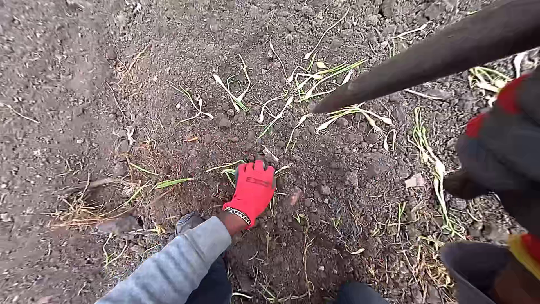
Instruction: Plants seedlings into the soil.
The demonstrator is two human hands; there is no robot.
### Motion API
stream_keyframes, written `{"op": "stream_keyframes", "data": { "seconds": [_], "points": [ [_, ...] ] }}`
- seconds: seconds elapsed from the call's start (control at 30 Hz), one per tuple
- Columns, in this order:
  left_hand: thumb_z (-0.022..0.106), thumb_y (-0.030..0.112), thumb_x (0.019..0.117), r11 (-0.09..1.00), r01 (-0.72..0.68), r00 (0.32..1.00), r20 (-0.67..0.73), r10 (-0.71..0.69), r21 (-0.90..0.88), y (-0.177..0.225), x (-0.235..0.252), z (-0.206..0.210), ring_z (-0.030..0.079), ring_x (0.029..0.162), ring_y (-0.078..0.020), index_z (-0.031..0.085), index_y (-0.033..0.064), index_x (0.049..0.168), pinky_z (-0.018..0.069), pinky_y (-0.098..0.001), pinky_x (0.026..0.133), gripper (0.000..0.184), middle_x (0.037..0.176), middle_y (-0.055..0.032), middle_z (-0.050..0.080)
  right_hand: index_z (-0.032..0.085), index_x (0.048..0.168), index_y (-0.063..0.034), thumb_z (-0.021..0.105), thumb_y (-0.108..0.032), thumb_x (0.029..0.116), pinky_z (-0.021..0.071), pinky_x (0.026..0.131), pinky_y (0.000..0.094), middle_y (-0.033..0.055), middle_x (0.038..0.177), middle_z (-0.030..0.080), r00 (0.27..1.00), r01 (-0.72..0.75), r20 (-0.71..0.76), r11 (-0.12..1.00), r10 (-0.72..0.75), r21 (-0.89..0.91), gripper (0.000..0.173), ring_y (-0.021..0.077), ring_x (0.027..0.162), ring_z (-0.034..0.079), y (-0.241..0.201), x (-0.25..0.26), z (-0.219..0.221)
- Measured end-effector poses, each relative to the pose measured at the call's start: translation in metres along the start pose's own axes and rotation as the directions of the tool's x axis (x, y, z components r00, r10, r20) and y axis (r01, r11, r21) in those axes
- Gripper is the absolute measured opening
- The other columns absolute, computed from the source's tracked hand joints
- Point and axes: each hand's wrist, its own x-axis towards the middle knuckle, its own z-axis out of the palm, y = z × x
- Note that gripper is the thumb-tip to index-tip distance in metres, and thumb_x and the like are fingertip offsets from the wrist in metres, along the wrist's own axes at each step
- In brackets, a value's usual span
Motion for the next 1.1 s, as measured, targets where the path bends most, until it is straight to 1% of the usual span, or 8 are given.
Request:
{"op": "stream_keyframes", "data": {
  "seconds": [0.17, 0.33, 0.47, 0.63, 0.77, 0.87, 1.0, 1.1],
  "points": [
    [0.075, 0.025, 0.0919, 0.995, -0.010, 0.998, -0.067, 0.003, -0.104, 0.008, 0.007, 0.013, 0.057, 0.123, -0.0469, 0.073, 0.0122, 0.118, 0.0476, -0.0647, 0.097, 0.029, 0.135, -0.0262, 0.058, 0.064, 0.103, -0.0094, 0.056, -0.044, 0.1035, 0.0503, 0.056, 0.0514, 0.0089, 0.075, 0.061, 0.926, -0.245, 0.092, 0.770, 0.366, -0.589, 0.036, 0.0257, 0.064, 0.061, 0.157, 0.008, 0.080],
    [0.072, 0.018, 0.0924, 0.973, -0.157, 0.964, -0.239, 0.115, -0.168, -0.007, -0.012, 0.011, 0.061, 0.126, -0.0366, 0.076, 0.0167, 0.118, 0.0405, -0.0612, 0.112, 0.026, 0.129, -0.0154, 0.068, 0.066, 0.107, -0.0194, 0.056, -0.052, 0.1025, 0.0456, 0.036, 0.0370, 0.0014, 0.058, 0.051, 0.901, -0.360, 0.077, 0.834, 0.427, -0.418, 0.034, 0.0156, 0.040, 0.049, 0.099, 0.023, 0.010],
    [0.074, 0.014, 0.0905, 0.971, -0.146, 0.960, -0.263, 0.094, -0.189, -0.035, -0.046, -0.016, 0.069, 0.112, -0.0356, 0.076, 0.0120, 0.118, 0.0446, -0.0618, 0.108, 0.027, 0.113, -0.0153, 0.074, 0.058, 0.108, -0.0013, 0.052, -0.008, 0.0998, 0.0499, 0.053, 0.0155, -0.0014, 0.077, 0.060, 0.995, -0.055, 0.083, 0.995, 0.062, -0.086, 0.012, 0.0013, 0.060, 0.059, 0.026, 0.017, -0.021],
    [0.064, 0.025, 0.0982, 0.998, -0.031, 0.895, -0.443, 0.052, 0.055, -0.050, -0.010, -0.086, 0.069, 0.104, -0.0419, 0.077, 0.0153, 0.117, 0.0432, -0.0674, 0.103, 0.025, 0.105, -0.0186, 0.074, 0.065, 0.101, -0.0099, 0.062, -0.035, 0.0994, 0.0529, 0.060, 0.0492, 0.0067, 0.077, 0.063, 0.970, -0.090, 0.161, 0.881, 0.184, -0.465, 0.025, 0.0227, 0.068, 0.064, 0.154, 0.026, 0.109],
    [0.069, 0.012, 0.0920, 0.950, -0.264, 0.963, 0.003, 0.268, 0.168, 0.013, 0.029, -0.048, 0.063, 0.110, -0.0440, 0.076, 0.0095, 0.106, 0.0360, -0.0688, 0.109, 0.016, 0.105, -0.0203, 0.070, 0.065, 0.113, -0.0154, 0.054, -0.048, 0.1036, 0.0503, 0.046, 0.0452, 0.0067, 0.072, 0.062, 0.881, -0.371, 0.129, 0.833, 0.456, -0.410, 0.036, 0.0222, 0.055, 0.060, 0.160, -0.014, 0.059],
    [0.070, 0.013, 0.0934, 0.851, -0.503, 0.820, 0.395, 0.415, 0.150, 0.030, 0.034, -0.001, 0.056, 0.125, -0.0429, 0.070, 0.0049, 0.122, 0.0281, -0.0669, 0.119, 0.029, 0.121, -0.0188, 0.067, 0.068, 0.123, -0.0270, 0.057, -0.046, 0.1013, 0.0475, 0.040, 0.0318, -0.0057, 0.071, 0.062, 0.955, -0.291, -0.033, 0.910, 0.295, -0.295, 0.030, 0.0096, 0.047, 0.052, 0.121, -0.031, -0.008],
    [0.068, 0.033, 0.0968, 0.931, -0.331, 0.931, -0.109, 0.349, 0.153, 0.019, 0.062, -0.047, 0.067, 0.110, -0.0398, 0.073, 0.0125, 0.123, 0.0411, -0.0648, 0.108, 0.034, 0.112, -0.0170, 0.073, 0.068, 0.114, -0.0134, 0.056, -0.050, 0.0949, 0.0546, 0.056, 0.0422, -0.0008, 0.076, 0.066, 0.942, -0.317, -0.082, 0.788, 0.324, -0.528, 0.043, 0.0131, 0.063, 0.063, 0.182, -0.046, -0.041],
    [0.064, 0.045, 0.0981, 0.989, -0.060, 0.989, -0.128, 0.077, 0.134, 0.047, 0.131, -0.069, 0.061, 0.121, -0.0451, 0.069, 0.0098, 0.129, 0.0382, -0.0667, 0.109, 0.047, 0.124, -0.0239, 0.067, 0.068, 0.107, -0.0146, 0.056, -0.049, 0.0954, 0.0534, 0.058, 0.0477, 0.0018, 0.076, 0.064, 0.908, -0.364, -0.045, 0.729, 0.418, -0.579, 0.038, 0.0176, 0.065, 0.064, 0.169, -0.020, -0.050]
  ]
}}
